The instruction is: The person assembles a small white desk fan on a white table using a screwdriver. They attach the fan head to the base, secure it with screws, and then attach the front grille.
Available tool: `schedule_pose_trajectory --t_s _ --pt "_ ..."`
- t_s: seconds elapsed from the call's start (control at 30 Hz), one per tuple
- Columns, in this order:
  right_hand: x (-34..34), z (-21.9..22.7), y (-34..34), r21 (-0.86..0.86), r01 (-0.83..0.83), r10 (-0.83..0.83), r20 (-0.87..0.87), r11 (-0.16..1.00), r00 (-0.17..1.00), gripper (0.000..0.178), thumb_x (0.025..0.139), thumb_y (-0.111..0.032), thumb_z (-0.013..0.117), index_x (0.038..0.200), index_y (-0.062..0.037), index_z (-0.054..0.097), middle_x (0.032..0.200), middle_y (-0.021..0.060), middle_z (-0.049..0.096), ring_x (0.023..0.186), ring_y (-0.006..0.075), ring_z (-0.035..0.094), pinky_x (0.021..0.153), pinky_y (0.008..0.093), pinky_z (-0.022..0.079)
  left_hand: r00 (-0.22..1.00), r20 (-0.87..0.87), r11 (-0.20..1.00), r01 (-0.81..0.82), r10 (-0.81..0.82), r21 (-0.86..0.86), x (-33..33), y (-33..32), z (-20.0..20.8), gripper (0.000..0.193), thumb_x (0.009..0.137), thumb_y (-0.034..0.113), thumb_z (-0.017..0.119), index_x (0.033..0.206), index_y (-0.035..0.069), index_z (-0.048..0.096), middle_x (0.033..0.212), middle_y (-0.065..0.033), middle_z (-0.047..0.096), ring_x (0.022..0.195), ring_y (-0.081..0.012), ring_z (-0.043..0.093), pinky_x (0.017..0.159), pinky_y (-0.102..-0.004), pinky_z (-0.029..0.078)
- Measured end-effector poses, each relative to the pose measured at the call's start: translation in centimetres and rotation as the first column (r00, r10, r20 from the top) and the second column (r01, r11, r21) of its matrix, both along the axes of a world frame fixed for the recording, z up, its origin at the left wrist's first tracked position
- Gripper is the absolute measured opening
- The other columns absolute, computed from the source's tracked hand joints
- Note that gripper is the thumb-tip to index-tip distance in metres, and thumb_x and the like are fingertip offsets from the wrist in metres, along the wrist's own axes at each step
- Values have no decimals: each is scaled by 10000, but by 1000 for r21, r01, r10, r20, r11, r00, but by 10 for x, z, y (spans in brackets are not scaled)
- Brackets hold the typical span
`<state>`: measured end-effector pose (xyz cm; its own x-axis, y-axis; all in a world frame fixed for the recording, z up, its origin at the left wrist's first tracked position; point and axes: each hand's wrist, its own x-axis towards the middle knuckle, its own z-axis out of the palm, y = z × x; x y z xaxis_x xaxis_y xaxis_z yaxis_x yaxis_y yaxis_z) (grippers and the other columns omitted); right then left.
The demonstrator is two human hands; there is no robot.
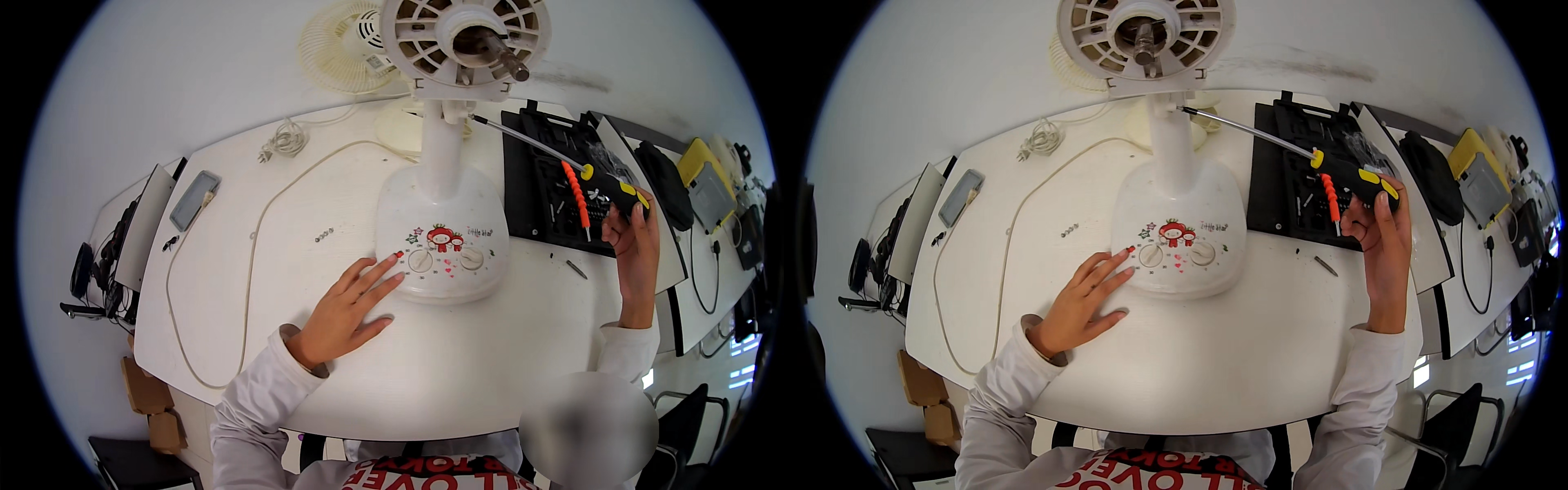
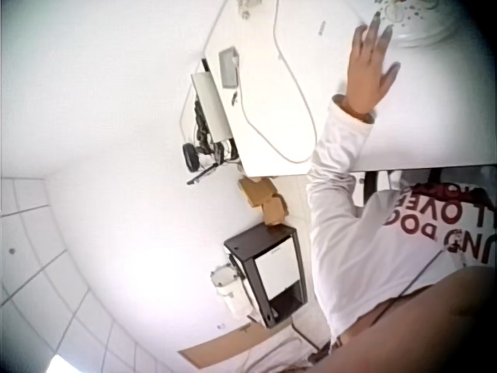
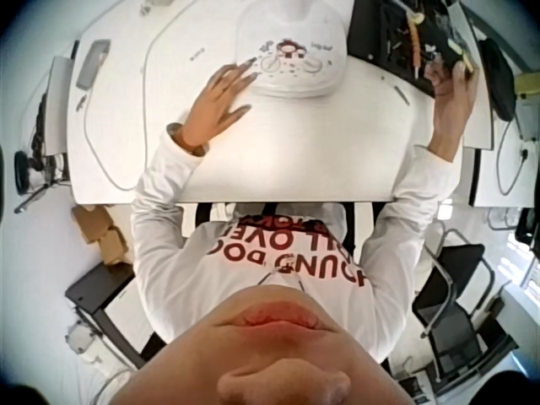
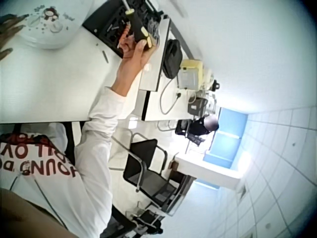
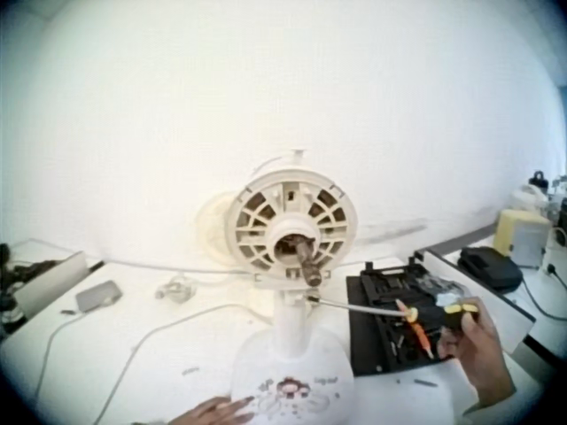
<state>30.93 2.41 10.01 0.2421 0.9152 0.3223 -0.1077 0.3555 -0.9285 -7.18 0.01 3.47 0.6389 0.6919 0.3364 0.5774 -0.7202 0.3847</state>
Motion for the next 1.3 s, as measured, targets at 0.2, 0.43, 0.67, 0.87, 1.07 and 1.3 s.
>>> schedule_pose_trajectory --t_s 0.2,0.43,0.67,0.87,1.07,1.3 --pt "3 6 8 -19 -27 27 -13 999 1000 330 916 -286 457 1172 -82 414 838 64 591 716 124 594 679 241 488 1000 -20 1000 -18 18 12 0 0 0 630 711 122 662 1288 117 410 1388 -69 318 1174 -341 359 947 -390 386" --pt "6 3 10 -13 -75 75 -40 997 996 314 919 -265 450 1173 -82 417 849 69 585 722 132 597 688 251 491 1000 -1 1000 -7 7 -11 1 0 0 637 691 78 677 1273 93 418 1385 -98 325 1174 -354 352 967 -416 345" --pt "7 -1 8 -27 -88 86 -75 996 994 309 919 -254 452 1173 -83 419 857 75 585 760 135 599 703 257 493 999 32 1000 0 0 -25 4 1 -1 621 698 70 670 1267 85 421 1385 -101 327 1180 -366 346 966 -424 337" --pt "4 -3 10 -42 -95 89 -116 995 989 311 919 -250 452 1176 -78 414 848 72 596 750 139 607 708 260 494 999 41 1000 -7 9 -29 4 1 -3 609 703 60 668 1262 76 426 1376 -110 341 1179 -368 352 964 -419 333" --pt "6 -5 13 -46 -104 98 -118 993 988 311 920 -256 453 1171 -77 414 842 73 595 738 145 607 695 256 493 999 37 1000 -6 7 -21 5 1 -1 608 703 48 667 1260 67 425 1375 -117 341 1172 -368 357 957 -413 338" --pt "10 -2 15 -44 -129 125 -98 991 987 317 922 -263 451 1175 -78 410 846 67 595 742 146 604 668 245 487 999 35 1000 -6 6 -20 5 2 -3 605 703 49 667 1258 64 426 1375 -121 340 1175 -366 355 961 -414 335"
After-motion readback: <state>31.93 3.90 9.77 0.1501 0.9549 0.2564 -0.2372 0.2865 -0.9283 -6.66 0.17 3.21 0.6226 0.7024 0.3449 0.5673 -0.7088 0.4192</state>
